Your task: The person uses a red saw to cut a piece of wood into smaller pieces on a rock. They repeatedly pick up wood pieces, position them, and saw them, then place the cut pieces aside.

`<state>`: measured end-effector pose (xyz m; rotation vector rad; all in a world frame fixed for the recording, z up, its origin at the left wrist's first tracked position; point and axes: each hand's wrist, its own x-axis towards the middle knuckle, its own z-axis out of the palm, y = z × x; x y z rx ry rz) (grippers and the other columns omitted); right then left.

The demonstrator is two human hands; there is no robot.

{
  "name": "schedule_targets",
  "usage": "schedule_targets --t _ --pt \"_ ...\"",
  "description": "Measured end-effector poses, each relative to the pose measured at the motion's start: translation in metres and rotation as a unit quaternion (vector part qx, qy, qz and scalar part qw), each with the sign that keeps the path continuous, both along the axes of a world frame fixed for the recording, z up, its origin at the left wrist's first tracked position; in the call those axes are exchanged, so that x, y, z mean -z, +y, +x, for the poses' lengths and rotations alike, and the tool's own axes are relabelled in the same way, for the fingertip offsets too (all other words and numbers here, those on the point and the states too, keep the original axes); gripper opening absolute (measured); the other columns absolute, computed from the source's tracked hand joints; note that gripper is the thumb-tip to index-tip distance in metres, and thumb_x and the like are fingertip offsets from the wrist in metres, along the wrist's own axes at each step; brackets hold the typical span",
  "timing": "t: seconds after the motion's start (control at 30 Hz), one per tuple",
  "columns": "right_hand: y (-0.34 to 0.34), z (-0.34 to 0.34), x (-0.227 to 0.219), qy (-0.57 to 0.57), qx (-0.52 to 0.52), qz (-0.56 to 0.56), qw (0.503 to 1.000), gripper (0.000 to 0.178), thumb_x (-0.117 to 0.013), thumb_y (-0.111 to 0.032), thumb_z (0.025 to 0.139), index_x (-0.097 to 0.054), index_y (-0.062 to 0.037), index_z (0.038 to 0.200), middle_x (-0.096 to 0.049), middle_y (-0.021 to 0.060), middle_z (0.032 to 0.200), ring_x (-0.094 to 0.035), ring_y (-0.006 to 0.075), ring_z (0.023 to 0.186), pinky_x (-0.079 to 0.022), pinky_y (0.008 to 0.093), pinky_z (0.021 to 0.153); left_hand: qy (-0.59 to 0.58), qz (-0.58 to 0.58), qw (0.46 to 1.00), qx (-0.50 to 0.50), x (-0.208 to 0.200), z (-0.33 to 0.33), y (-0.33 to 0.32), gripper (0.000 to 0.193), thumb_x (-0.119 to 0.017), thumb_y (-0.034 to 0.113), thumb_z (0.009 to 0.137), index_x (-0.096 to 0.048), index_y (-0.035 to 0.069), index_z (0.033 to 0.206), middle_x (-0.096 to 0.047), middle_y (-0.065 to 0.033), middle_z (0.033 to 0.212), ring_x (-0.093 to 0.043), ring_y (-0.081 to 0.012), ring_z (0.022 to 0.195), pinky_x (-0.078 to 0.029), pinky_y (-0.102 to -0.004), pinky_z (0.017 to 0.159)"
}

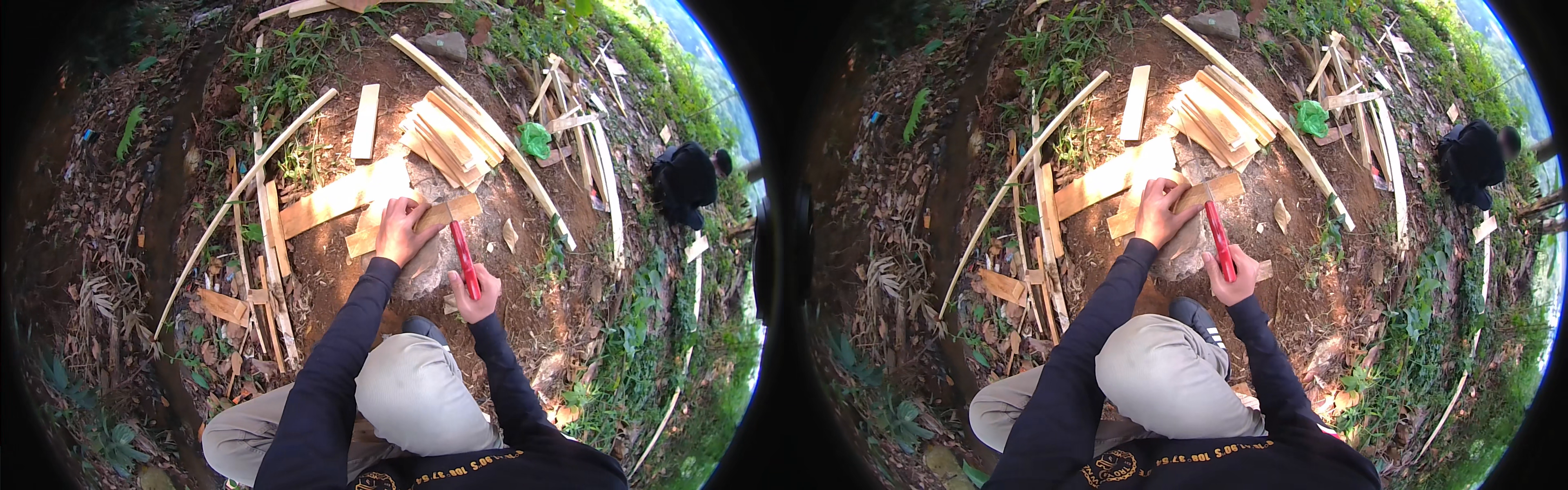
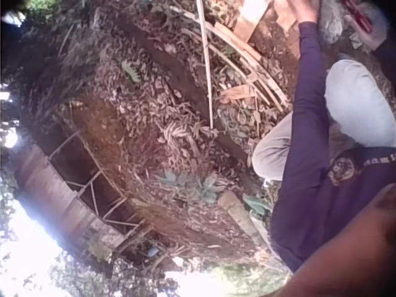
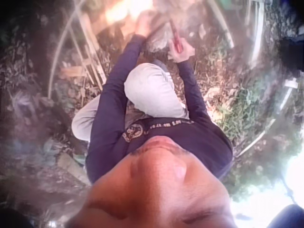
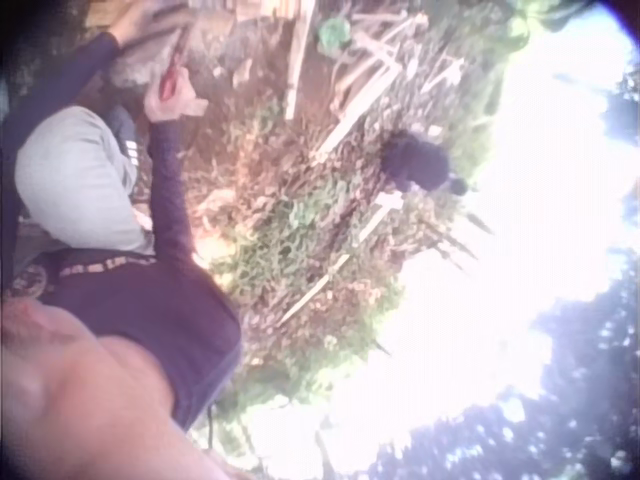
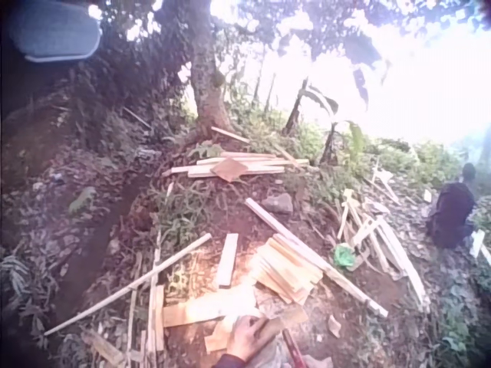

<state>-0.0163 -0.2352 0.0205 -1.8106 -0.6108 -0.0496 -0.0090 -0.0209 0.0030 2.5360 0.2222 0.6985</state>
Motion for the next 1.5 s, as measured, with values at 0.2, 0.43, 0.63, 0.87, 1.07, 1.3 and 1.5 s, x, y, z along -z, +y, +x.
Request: schedule_targets --t 0.2,0.43,0.63,0.87,1.07,1.3,1.5 --pt "0.027 0.004 -0.002 0.085 0.065 0.044 0.993 0.037 -0.071 -0.023 0.096 -0.055 -0.0041 0.069 -0.044 0.0047 0.052 -0.044 0.0125 0.045 -0.036 0.0329 0.047 -0.001 -0.051 0.999 0.006 -0.004 -0.001 0.02 0.039 -0.086 0.032 0.076 -0.077 0.006 0.103 -0.062 -0.0084 0.094 -0.059 -0.0268 0.093 -0.052 -0.0387 0.086" --pt "0.026 -0.005 0.004 0.09 0.037 0.056 0.994 0.03 -0.071 -0.019 0.095 -0.057 -0.0037 0.073 -0.048 0.0089 0.053 -0.047 0.0187 0.044 -0.038 0.0343 0.047 0.015 -0.018 0.999 -0.031 0.007 0.016 0.023 0.021 -0.077 0.026 0.087 -0.075 0.007 0.095 -0.061 -0.0075 0.091 -0.06 -0.0272 0.089 -0.051 -0.0403 0.08" --pt "0.018 -0.003 0.019 0.057 0.036 0.014 0.998 0.026 -0.073 -0.016 0.093 -0.06 -0.0029 0.075 -0.05 0.0063 0.054 -0.048 0.0142 0.046 -0.039 0.0316 0.048 -0.017 -0.051 0.998 -0.018 0.001 0.012 0.013 0.029 -0.082 0.031 0.082 -0.075 0.01 0.1 -0.061 -0.0073 0.096 -0.059 -0.0274 0.097 -0.051 -0.0394 0.085" --pt "0.015 -0.004 0.022 0.019 -0.019 0.041 0.999 0.025 -0.071 -0.015 0.092 -0.058 -0.0032 0.075 -0.048 0.0042 0.054 -0.048 0.0164 0.045 -0.038 0.0314 0.048 0.034 -0.078 0.996 0.009 0.002 0.007 0.018 0.039 -0.086 0.035 0.076 -0.075 0.01 0.104 -0.062 -0.0066 0.102 -0.06 -0.0287 0.103 -0.052 -0.0405 0.092" --pt "0.017 0.001 0.024 0.131 0.018 0.074 0.989 0.035 -0.057 -0.018 0.101 -0.053 -0.0015 0.07 -0.046 0.0068 0.053 -0.046 0.0149 0.045 -0.036 0.0336 0.048 0.031 -0.058 0.998 0.012 0.006 0.008 0.023 0.041 -0.086 0.036 0.076 -0.075 0.01 0.106 -0.064 -0.0069 0.105 -0.061 -0.0285 0.101 -0.052 -0.0397 0.091" --pt "0.001 -0.015 0.015 0.088 0.026 0.044 0.995 0.039 -0.052 -0.023 0.106 -0.066 0.0037 0.082 -0.048 -0.0032 0.054 -0.043 0.004 0.047 -0.029 0.0235 0.045 0.036 -0.031 0.999 0.026 0.006 0.009 0.026 0.04 -0.078 0.039 0.084 -0.074 0.008 0.109 -0.064 -0.0094 0.105 -0.062 -0.0301 0.101 -0.053 -0.04 0.091" --pt "-0.008 -0.031 0.01 0.115 0.029 0.058 0.991 0.031 -0.057 -0.015 0.102 -0.057 -0.0009 0.074 -0.045 0.0084 0.052 -0.045 0.0147 0.043 -0.031 0.0359 0.046 0.023 -0.069 0.997 0.008 0.011 0.008 0.024 0.024 -0.075 0.026 0.09 -0.075 0.009 0.107 -0.066 -0.008 0.1 -0.063 -0.028 0.096 -0.053 -0.0388 0.087"
